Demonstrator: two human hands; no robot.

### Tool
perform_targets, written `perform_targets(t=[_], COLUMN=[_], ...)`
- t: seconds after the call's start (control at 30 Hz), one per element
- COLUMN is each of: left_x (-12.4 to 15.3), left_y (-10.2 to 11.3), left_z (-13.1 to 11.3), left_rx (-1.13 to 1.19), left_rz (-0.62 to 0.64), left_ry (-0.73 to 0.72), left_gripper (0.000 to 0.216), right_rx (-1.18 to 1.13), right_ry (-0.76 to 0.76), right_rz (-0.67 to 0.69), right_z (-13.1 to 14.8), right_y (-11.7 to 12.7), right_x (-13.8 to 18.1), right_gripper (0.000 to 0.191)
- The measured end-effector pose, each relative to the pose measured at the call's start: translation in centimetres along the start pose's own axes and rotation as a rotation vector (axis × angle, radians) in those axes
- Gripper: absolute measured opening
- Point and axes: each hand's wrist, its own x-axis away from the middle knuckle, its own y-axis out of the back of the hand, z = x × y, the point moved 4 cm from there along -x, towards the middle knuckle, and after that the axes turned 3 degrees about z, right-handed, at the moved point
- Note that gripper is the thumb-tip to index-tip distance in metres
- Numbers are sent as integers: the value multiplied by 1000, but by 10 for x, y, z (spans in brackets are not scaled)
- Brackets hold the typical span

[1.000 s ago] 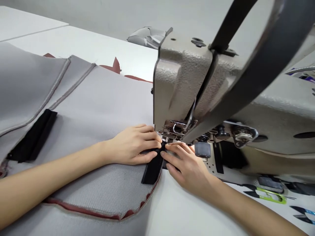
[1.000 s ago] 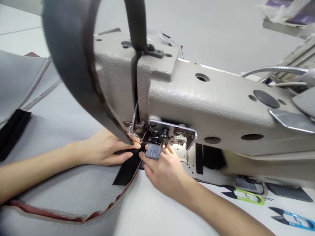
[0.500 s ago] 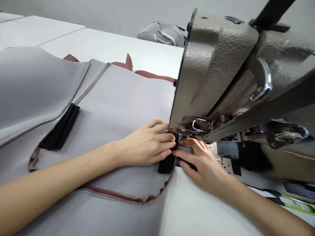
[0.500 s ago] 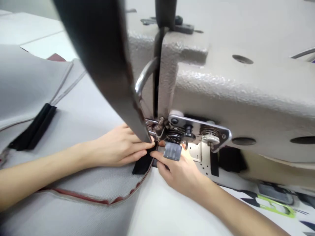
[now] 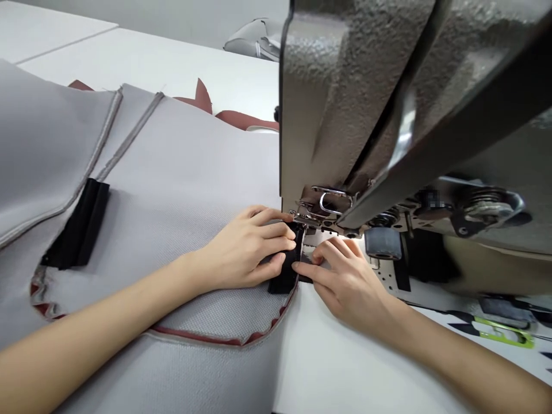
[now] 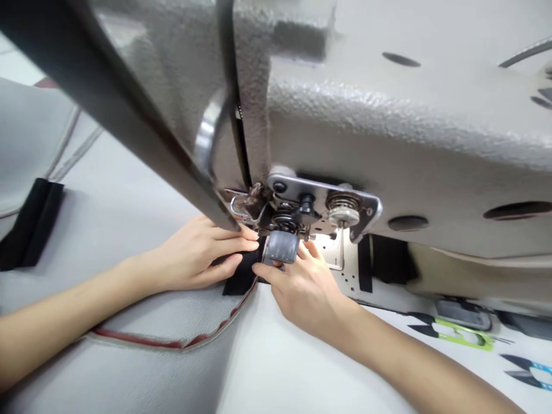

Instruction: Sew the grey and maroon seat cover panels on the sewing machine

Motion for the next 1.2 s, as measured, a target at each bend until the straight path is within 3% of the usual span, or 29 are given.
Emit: perform_targets(t=[0.57,0.77,1.0,1.1,1.2], left_x=[-5,-9,-12,-9,-1], left_y=[1,-2,4,7,8], left_z=[10,17,11,-6,-19], left_rx=[-17,50,-88,-151,-133], left_rz=[5,90,57,147,136], left_ry=[-11,18,-86,15,150], left_gripper=[27,28,32,28,25], right_rx=[-46,-41,-219,-356,-399], right_ry=[-36,-66,-105,-133,-114], right_rz=[52,37,25,84,134], right_z=[-5,-6,-17,-22,-21], right_y=[-1,0,-8,-8,-3], right_x=[-4,-5,-3,-2,-3], right_gripper=[35,41,39,37,34])
